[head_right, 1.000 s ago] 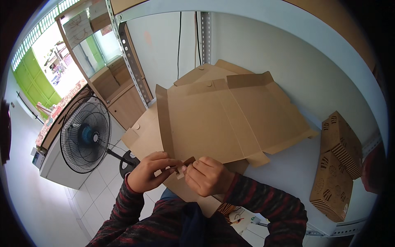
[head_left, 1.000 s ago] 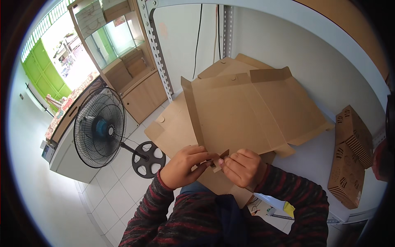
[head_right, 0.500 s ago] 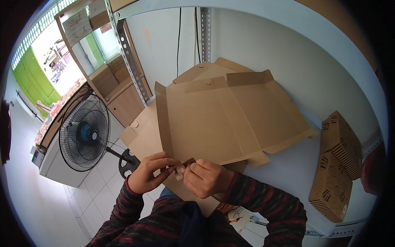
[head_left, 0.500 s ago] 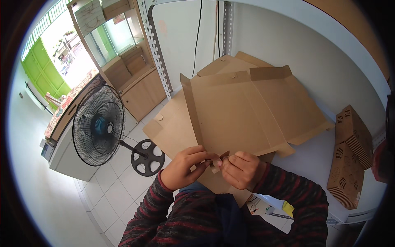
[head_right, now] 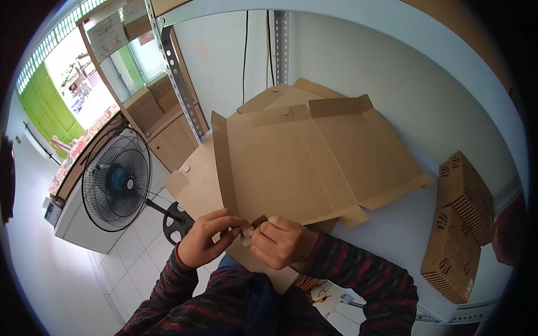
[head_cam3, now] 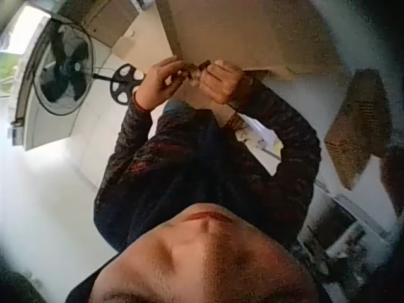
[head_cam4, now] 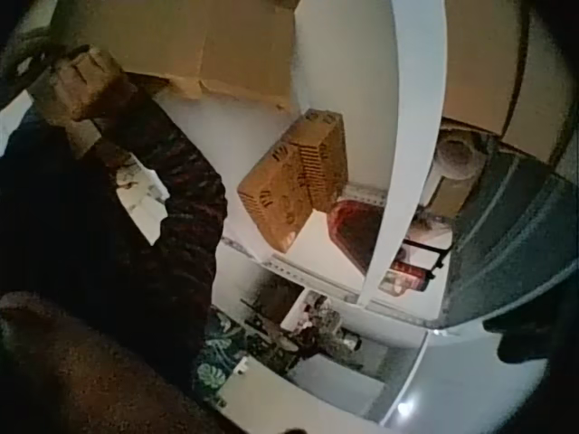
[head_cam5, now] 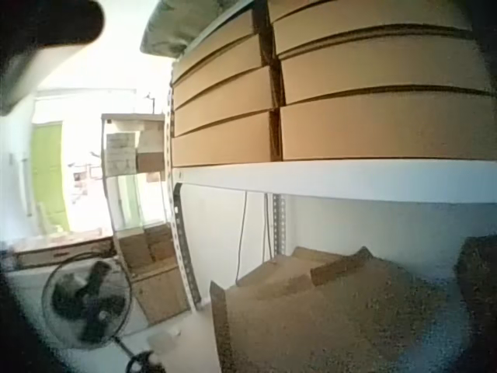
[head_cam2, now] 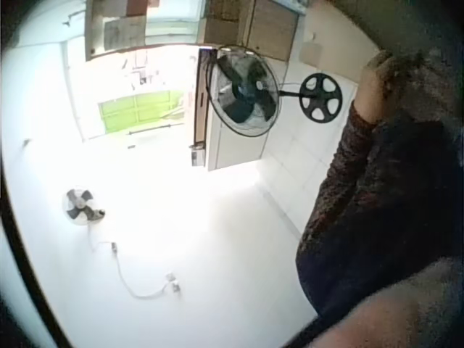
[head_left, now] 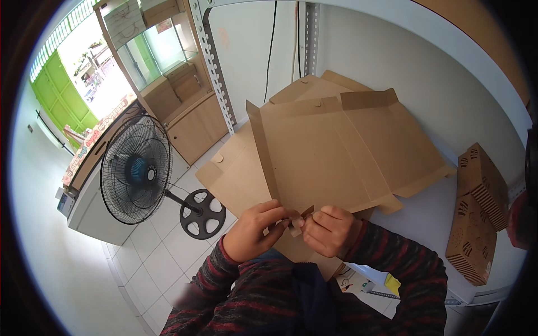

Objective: The person assembles flat-packed cardboard boxes by folding the sides and tucking the tabs into slots. They handle multiple boxes one at a time, completing the assembly of each before moving to the next.

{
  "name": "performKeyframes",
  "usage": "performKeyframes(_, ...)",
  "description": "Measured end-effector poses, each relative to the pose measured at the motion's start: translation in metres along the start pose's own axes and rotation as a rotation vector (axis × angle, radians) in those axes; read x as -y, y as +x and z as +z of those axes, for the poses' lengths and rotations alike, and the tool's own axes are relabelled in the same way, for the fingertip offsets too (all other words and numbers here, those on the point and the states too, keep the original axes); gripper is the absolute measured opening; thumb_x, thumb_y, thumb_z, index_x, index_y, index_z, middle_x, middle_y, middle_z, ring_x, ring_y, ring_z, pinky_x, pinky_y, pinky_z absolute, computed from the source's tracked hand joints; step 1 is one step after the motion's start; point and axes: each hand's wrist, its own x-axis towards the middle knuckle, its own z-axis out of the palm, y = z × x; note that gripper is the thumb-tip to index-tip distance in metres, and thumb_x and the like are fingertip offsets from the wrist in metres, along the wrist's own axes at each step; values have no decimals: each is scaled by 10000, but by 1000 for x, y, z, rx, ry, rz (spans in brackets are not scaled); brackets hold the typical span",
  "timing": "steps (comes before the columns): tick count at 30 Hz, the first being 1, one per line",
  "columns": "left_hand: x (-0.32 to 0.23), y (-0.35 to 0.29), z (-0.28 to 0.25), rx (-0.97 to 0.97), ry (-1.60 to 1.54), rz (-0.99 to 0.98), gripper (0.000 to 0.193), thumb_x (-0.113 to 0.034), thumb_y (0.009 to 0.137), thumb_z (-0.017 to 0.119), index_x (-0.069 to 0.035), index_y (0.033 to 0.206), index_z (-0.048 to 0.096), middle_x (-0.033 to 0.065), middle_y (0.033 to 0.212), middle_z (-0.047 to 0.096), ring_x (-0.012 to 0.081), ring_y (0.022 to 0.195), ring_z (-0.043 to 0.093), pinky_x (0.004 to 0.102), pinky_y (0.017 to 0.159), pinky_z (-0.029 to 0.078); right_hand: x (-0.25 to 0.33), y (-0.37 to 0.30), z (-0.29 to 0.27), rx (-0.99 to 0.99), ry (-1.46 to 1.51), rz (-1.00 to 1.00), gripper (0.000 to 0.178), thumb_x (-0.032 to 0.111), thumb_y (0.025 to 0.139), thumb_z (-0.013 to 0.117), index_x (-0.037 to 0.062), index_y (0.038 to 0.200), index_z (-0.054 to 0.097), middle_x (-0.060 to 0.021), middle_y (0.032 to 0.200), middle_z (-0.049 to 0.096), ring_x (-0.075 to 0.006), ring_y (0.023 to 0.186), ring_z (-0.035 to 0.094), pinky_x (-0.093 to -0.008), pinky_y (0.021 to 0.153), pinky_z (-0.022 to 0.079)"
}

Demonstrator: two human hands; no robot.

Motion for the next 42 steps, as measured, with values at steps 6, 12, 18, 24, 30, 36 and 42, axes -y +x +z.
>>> performKeyframes(6, -1, -1, 1, 17, 44, -22, 256, 81, 817, 576, -2, 1047, 649, 111, 842, 596, 257, 774, 600, 327, 670, 473, 0, 0, 5, -63, 11, 6, 187, 52, 711, 647, 107, 588, 518, 14, 646, 511, -111, 610, 513, -267, 602, 397)
performKeyframes(12, 0, -2, 8, -14, 68, -40, 202, 26, 819, 587, 10, 1019, 615, 161, 840, 585, 338, 740, 590, 380, 652, 477, 4, -3, 5, -30, -69, -62, 229, 4, 780, 655, 108, 613, 537, 22, 678, 553, -94, 647, 548, -262, 658, 428)
performKeyframes(18, -5, -1, 10, -35, 76, -35, 183, 25, 823, 589, 10, 1004, 615, 158, 832, 589, 339, 728, 589, 382, 646, 479, 0, 0, 8, -108, -19, -25, 194, 61, 690, 642, 111, 560, 507, 21, 612, 471, -119, 598, 507, -274, 565, 375)
performKeyframes(24, 3, -2, 3, 14, 91, 13, 237, 1, 836, 605, 2, 1072, 626, 138, 838, 597, 315, 715, 590, 367, 647, 483, -1, 2, 8, -76, 42, 67, 110, 58, 708, 647, 79, 629, 575, 7, 644, 501, -129, 612, 520, -280, 582, 396)
performKeyframes(30, 5, -10, -2, 2, 33, -91, 302, -61, 792, 706, -19, 1085, 643, 84, 864, 636, 198, 650, 549, 297, 613, 472, -7, 6, 3, 87, 285, 342, 193, 103, 685, 719, 44, 860, 662, -45, 832, 636, -195, 761, 615, -348, 691, 471)
performKeyframes(36, 13, -13, 3, -40, 79, -42, 282, -34, 752, 721, -37, 1025, 651, 55, 890, 663, 159, 643, 542, 267, 595, 467, -21, 22, -8, 125, 514, 545, 300, 166, 633, 786, 77, 888, 653, -46, 865, 621, -239, 809, 603, -372, 694, 472)
performKeyframes(42, 16, -10, 7, -49, 89, 4, 274, -7, 738, 689, -58, 1006, 660, 61, 832, 627, 208, 680, 570, 302, 598, 469, -22, 14, -7, 235, 542, 529, 232, 186, 654, 790, 82, 787, 630, -44, 779, 587, -243, 756, 579, -371, 660, 447)
